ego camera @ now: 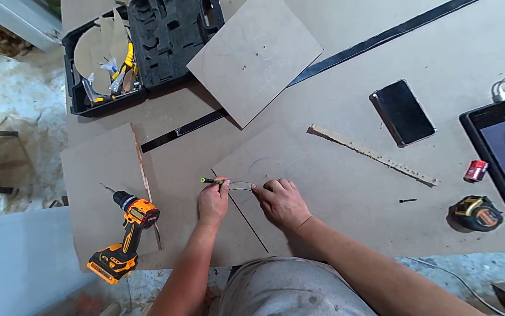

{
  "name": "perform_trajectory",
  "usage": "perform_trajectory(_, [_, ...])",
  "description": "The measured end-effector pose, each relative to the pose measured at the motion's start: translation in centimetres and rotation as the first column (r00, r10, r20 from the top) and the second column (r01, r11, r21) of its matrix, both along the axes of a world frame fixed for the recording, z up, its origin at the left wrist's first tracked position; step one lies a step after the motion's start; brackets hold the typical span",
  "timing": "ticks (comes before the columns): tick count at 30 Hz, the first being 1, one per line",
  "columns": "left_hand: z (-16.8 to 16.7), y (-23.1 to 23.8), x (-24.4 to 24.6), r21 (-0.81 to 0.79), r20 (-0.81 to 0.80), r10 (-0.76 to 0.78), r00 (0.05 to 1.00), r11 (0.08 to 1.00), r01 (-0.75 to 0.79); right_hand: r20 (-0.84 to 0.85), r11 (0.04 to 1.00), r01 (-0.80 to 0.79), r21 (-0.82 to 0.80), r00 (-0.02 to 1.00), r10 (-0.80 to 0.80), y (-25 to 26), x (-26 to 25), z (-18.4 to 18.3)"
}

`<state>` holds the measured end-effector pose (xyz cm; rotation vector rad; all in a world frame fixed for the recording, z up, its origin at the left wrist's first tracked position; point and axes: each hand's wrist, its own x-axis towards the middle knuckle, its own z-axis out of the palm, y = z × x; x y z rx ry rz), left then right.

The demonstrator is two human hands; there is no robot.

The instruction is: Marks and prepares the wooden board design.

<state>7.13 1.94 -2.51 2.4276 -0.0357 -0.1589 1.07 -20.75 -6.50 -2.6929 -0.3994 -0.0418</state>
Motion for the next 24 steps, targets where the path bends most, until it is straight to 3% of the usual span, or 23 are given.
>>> perform_trajectory(24, [-0.7, 0.2, -2.2, -0.036, 0.094, 0.026, 0.995, 0.999, -0.023, 0.012, 1.0, 0.001, 0.02, 1.0, -0.001, -0.1, 0.1, -0.1])
